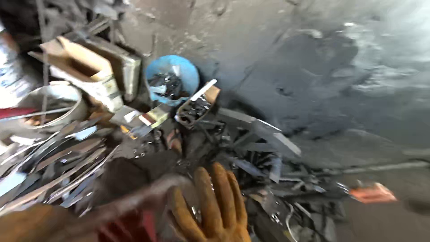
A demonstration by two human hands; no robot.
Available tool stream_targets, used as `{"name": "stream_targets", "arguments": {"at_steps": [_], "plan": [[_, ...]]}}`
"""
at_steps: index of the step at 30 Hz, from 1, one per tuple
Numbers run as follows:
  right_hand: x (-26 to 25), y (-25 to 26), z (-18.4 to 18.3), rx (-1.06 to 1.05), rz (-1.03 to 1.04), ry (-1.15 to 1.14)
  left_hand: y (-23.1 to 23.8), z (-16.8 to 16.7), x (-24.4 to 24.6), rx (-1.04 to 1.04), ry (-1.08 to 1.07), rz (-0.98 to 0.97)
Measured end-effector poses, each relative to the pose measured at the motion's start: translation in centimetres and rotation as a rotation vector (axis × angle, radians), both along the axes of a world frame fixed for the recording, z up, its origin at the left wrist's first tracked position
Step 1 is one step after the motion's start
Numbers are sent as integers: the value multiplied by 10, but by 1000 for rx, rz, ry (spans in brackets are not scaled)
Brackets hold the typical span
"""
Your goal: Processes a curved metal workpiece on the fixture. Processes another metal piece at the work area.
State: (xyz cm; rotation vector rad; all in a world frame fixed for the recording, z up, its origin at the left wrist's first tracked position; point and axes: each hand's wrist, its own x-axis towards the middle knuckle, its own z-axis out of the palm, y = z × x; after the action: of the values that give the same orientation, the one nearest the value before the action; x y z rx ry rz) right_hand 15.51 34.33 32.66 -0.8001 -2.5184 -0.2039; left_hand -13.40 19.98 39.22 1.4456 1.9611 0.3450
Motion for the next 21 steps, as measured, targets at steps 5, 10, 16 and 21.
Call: {"name": "stream_targets", "arguments": {"at_steps": [5,10,16,21], "plan": [[74,38,-6,-197,-260,-144,118,-2,49,35,326,-542],[148,82,-19,-736,-494,-238,193,-77,87,446,662,-592],[169,151,-112,-376,-367,-248,276,-160,108,166,600,-538],[162,186,-171,-235,-461,-246,324,-200,115,-42,585,-494]]}}
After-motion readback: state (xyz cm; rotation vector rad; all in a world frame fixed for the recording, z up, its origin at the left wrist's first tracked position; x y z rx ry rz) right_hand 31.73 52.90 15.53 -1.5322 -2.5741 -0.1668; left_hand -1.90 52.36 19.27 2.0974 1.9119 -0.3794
